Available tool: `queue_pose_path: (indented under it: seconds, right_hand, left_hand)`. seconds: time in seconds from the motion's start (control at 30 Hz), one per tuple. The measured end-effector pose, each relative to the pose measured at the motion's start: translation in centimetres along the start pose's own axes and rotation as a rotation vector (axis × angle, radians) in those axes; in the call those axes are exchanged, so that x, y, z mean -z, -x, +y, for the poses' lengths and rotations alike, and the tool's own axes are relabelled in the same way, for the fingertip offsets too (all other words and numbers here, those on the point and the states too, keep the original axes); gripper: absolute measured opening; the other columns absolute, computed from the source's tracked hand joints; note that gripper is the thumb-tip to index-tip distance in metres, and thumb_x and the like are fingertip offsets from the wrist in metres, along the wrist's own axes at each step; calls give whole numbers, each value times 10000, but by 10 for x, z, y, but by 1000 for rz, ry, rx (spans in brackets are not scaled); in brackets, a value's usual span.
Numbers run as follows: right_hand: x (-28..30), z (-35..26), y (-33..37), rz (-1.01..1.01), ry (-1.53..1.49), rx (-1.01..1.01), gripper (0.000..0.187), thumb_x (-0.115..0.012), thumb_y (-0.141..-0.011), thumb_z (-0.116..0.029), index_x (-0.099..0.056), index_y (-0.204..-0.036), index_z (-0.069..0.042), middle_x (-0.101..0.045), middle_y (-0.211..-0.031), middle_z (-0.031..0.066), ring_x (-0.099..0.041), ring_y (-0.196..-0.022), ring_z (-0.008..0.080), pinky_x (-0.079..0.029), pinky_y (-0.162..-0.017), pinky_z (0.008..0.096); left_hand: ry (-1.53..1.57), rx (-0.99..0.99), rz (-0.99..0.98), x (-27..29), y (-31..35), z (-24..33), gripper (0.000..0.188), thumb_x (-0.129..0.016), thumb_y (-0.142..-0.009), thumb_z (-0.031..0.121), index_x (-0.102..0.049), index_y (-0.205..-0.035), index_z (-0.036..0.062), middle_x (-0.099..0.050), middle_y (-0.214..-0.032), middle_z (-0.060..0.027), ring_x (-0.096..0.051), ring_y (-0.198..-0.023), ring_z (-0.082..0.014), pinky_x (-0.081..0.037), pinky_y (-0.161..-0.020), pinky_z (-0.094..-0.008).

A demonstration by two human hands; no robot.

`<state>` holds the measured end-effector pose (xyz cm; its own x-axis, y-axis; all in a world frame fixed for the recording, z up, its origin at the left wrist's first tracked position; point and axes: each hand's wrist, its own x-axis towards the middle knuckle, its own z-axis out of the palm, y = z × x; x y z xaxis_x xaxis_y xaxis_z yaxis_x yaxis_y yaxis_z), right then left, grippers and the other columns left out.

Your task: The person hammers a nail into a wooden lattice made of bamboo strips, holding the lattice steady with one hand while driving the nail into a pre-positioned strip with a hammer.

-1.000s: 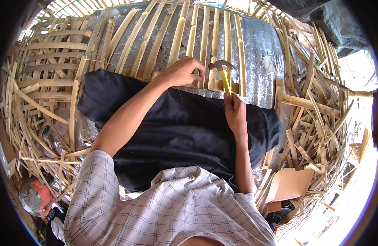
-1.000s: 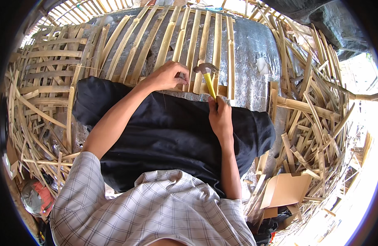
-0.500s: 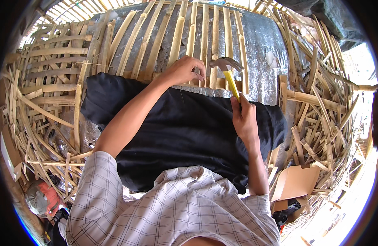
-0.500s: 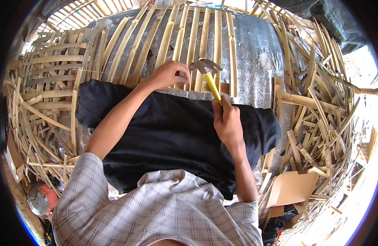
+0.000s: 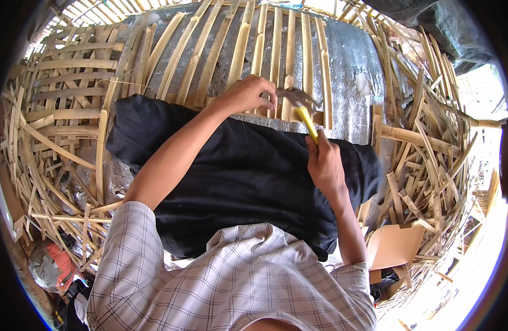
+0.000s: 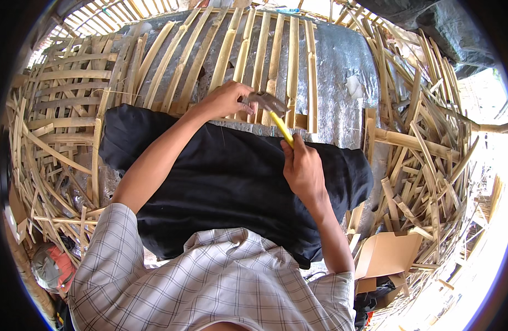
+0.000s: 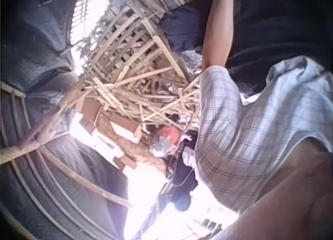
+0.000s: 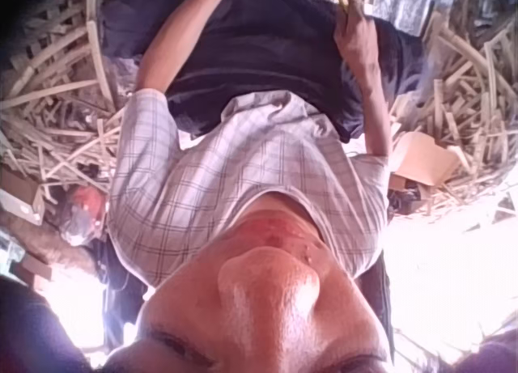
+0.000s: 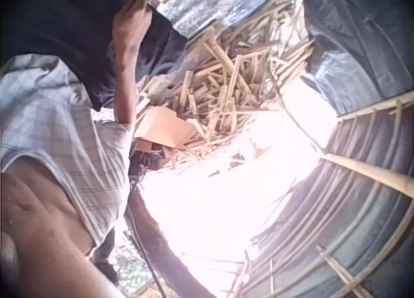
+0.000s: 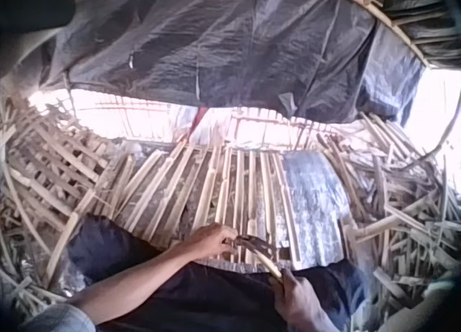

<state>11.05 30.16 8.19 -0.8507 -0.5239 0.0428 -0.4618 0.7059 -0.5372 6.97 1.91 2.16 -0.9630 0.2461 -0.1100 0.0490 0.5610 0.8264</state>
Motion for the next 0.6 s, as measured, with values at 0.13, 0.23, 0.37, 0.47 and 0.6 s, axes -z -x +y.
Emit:
queue_pose_path:
  seconds: [0.13, 0.23, 0.37, 0.47, 0.6]
  right_hand:
    - [3, -9, -2, -47, 132, 17, 242, -638, -1050, -197, -550, -942, 1, -617, -666, 273, -628, -663, 509, -485, -562, 555]
    - [7, -13, -2, 2, 24, 11, 242, -632, -1052, -207, -553, -952, -1, -623, -668, 272, -629, -658, 510, -499, -565, 558]
    - [-4, -3, 0, -21, 62, -10, 242, -627, -1056, -212, -553, -965, -1, -631, -678, 269, -633, -660, 505, -498, -566, 561]
    - [-5, -3, 0, -54, 198, 0, 252, -630, -1056, -217, -557, -950, 0, -636, -685, 269, -635, -661, 502, -488, -564, 568]
    - [9, -15, 0, -13, 81, -51, 259, -638, -1053, -216, -559, -932, 0, -642, -701, 269, -631, -665, 504, -478, -573, 575]
  left_hand:
    - [-67, -85, 174, -10, 5, -16, 128, -841, -819, 139, -814, -937, 97, -791, -1016, -88, -733, -1028, -304, -536, -911, -429]
    - [-24, -72, 123, -8, 5, -14, 123, -841, -824, 143, -810, -932, 92, -792, -1005, -81, -733, -1019, -305, -535, -914, -434]
    - [-29, -98, 97, -7, 2, -15, 128, -842, -833, 156, -806, -938, 92, -793, -1015, -73, -724, -1045, -302, -527, -928, -431]
    - [-88, -110, 158, -11, 4, -21, 130, -820, -858, 146, -803, -979, 102, -786, -1086, -66, -694, -1129, -290, -514, -962, -425]
    - [14, -79, -22, -1, 1, -18, 162, -761, -920, 134, -788, -1078, 115, -749, -1207, -55, -651, -1185, -285, -497, -1004, -428]
